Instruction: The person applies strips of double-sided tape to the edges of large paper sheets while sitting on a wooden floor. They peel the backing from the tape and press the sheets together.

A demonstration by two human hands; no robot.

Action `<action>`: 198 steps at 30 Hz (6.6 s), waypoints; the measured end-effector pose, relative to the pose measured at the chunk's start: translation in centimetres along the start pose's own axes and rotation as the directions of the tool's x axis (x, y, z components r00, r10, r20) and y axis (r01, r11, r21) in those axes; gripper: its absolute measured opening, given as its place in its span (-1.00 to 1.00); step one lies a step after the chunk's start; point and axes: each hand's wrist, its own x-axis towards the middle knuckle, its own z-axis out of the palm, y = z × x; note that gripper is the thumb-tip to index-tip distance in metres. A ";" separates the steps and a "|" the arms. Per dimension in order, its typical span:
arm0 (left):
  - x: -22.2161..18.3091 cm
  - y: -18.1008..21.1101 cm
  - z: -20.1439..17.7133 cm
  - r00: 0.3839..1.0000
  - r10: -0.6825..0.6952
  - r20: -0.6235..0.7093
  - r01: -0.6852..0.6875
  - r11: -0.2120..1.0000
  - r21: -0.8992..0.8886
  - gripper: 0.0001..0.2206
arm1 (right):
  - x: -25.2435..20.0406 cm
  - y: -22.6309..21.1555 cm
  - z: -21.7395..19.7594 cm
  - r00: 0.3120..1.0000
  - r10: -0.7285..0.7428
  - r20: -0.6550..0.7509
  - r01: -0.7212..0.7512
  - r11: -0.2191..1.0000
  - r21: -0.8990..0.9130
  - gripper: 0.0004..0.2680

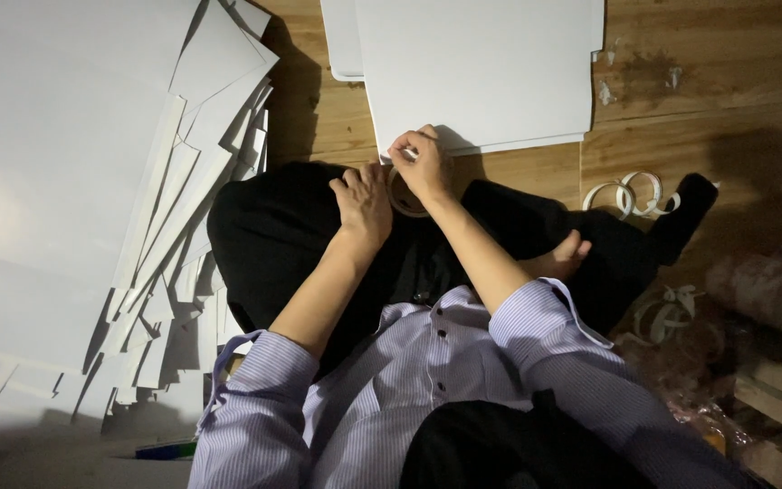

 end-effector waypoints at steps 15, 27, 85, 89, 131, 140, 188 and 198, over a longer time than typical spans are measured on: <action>0.7 1.0 0.1 0.999 -0.014 -0.032 0.017 0.993 0.115 -0.52 | 0.1 1.0 0.8 0.999 0.003 -0.035 0.000 0.995 0.098 -0.92; 0.8 0.9 -2.0 0.997 -0.039 0.065 0.019 0.957 0.288 -0.56 | -0.2 1.4 -2.3 0.994 -0.091 0.062 0.104 0.965 -0.242 -0.70; 1.7 2.8 -0.7 0.982 -0.134 0.133 0.046 0.854 0.517 -0.32 | 3.0 7.7 -9.6 0.902 0.367 0.228 -0.304 0.914 -0.269 -0.96; 0.9 3.0 -1.4 0.980 -0.146 0.138 0.055 0.856 0.515 -0.32 | 3.0 6.7 -10.2 0.898 0.366 0.242 -0.299 0.914 -0.274 -0.95; -0.5 7.4 -0.1 0.996 -0.009 -0.088 0.028 0.977 0.212 -0.44 | 2.7 5.0 -10.4 0.927 0.321 0.192 -0.240 0.905 -0.352 -0.97; -2.1 7.1 -0.9 0.984 -0.103 -0.147 0.104 0.995 0.003 -0.23 | 2.9 5.0 -10.4 0.910 0.349 0.223 -0.243 0.885 -0.397 -0.97; 6.2 11.5 3.4 0.842 0.235 -0.485 -0.189 0.972 0.142 -0.09 | 5.3 16.2 -27.4 0.825 0.533 0.186 -0.441 0.815 -0.377 -0.99; 5.5 11.2 2.9 0.823 0.268 -0.501 -0.199 0.962 0.188 -0.09 | 5.0 14.5 -27.4 0.785 0.590 0.191 -0.517 0.793 -0.321 -0.81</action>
